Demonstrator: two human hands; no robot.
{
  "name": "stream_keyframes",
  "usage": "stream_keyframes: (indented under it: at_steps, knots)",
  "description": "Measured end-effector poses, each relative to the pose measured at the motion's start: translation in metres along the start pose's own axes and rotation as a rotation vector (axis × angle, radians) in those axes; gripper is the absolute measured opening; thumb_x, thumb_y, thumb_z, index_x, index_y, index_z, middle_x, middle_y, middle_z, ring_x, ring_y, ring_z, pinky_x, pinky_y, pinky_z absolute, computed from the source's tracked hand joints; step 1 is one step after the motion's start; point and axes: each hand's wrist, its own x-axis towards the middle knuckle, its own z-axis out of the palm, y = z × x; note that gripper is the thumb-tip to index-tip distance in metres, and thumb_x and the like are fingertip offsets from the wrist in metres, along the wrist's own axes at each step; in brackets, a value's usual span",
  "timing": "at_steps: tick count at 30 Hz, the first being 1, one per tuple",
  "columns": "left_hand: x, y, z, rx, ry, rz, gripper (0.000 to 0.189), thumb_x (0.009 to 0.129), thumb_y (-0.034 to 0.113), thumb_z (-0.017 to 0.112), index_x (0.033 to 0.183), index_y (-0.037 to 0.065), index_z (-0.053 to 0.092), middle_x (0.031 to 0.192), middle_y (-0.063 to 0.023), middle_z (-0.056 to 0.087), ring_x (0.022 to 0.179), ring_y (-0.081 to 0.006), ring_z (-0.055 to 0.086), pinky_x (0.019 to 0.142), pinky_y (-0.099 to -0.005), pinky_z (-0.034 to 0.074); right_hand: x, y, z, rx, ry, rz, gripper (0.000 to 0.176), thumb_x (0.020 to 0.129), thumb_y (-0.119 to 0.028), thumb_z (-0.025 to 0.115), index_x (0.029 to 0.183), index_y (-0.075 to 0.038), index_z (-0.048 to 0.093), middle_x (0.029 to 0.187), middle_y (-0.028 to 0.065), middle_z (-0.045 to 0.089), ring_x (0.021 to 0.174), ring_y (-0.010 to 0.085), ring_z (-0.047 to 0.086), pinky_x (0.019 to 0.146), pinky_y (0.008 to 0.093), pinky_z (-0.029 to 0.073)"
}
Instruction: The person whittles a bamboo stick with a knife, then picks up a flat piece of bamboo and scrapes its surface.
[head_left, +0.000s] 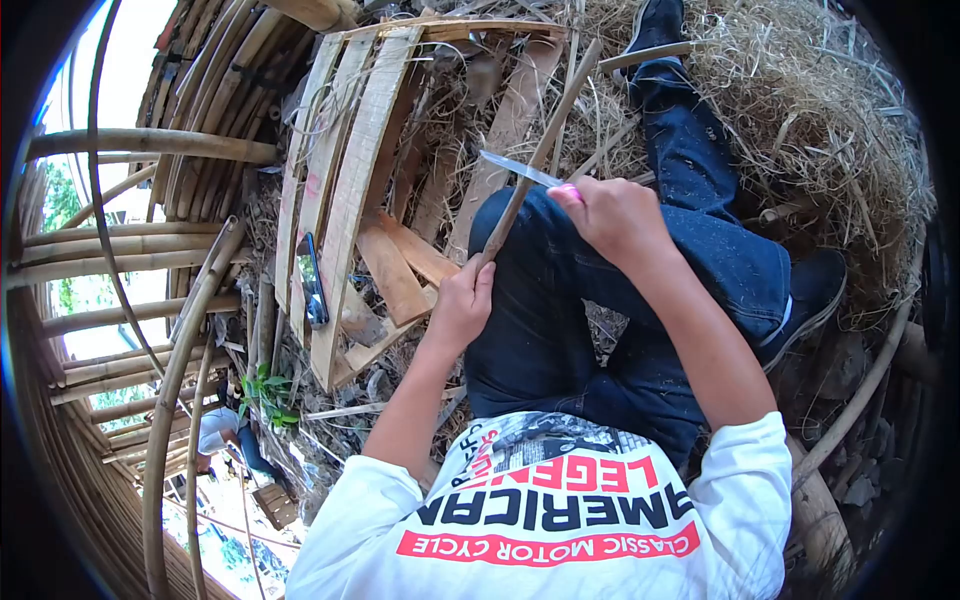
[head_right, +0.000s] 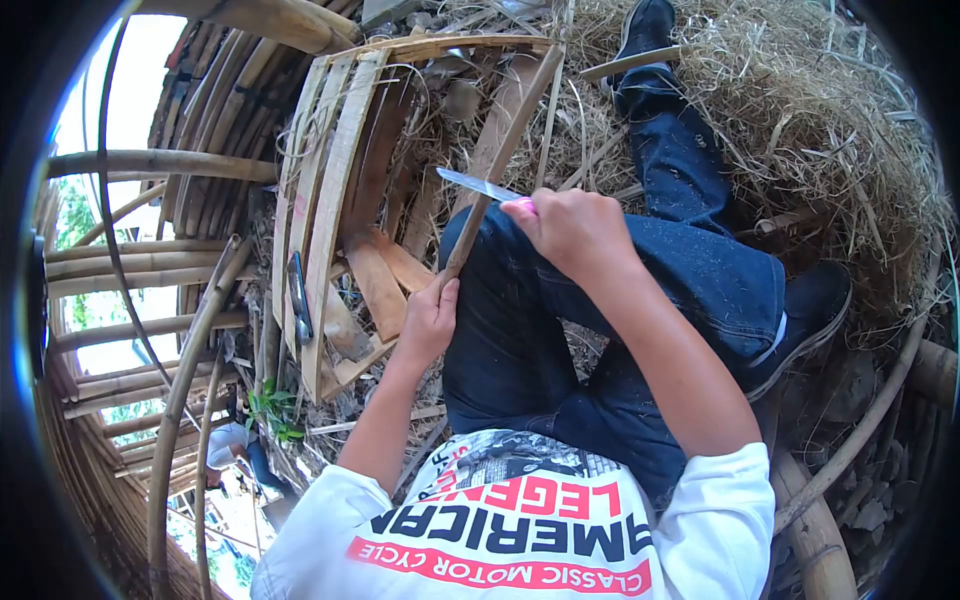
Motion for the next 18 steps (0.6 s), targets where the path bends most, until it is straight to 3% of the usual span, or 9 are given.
stream_keyframes:
  at_steps: [2,12,14,18]
  knots:
    - [0.002,-0.003,0.003,-0.005,0.003,0.044,0.026,0.1,0.021,0.045,0.103,0.0,0.059,0.058,-0.0183,0.048,0.05,-0.0314,0.051,0.051,-0.0389,0.039,-0.002,0.002,-0.002,-0.016,-0.01,0.001,0.052,0.094,-0.051,0.049,0.074,-0.006,0.066,0.064,0.0165,0.065,0.062,0.0341,0.067,0.055,0.0439,0.053]
    - [-0.009,0.009,0.0,0.004,0.074,0.023,0.026,0.1,0.021,0.045,0.103,-0.001,0.059,0.058,-0.0182,0.048,0.05,-0.0317,0.052,0.051,-0.0395,0.038,0.0,-0.016,-0.01,-0.09,-0.026,-0.012,0.052,0.095,-0.05,0.047,0.074,-0.006,0.066,0.063,0.014,0.065,0.061,0.0317,0.067,0.054,0.0413,0.053]
    - [-0.007,0.014,-0.003,0.028,-0.001,-0.012,0.025,0.098,0.016,0.049,0.101,-0.006,0.059,0.067,-0.0287,0.057,0.066,-0.0449,0.061,0.054,-0.0452,0.043,-0.009,-0.009,-0.014,-0.104,-0.021,-0.017,0.051,0.095,-0.05,0.048,0.074,-0.006,0.065,0.063,0.0138,0.065,0.061,0.0315,0.067,0.054,0.041,0.053]
    - [-0.007,0.015,0.005,0.015,0.054,0.014,0.025,0.098,0.017,0.049,0.103,-0.006,0.059,0.069,-0.0298,0.057,0.07,-0.0461,0.061,0.056,-0.0461,0.044,0.007,-0.015,-0.008,-0.084,0.023,-0.062,0.049,0.094,-0.05,0.049,0.075,-0.007,0.065,0.061,0.0133,0.065,0.06,0.0304,0.067,0.054,0.0406,0.053]
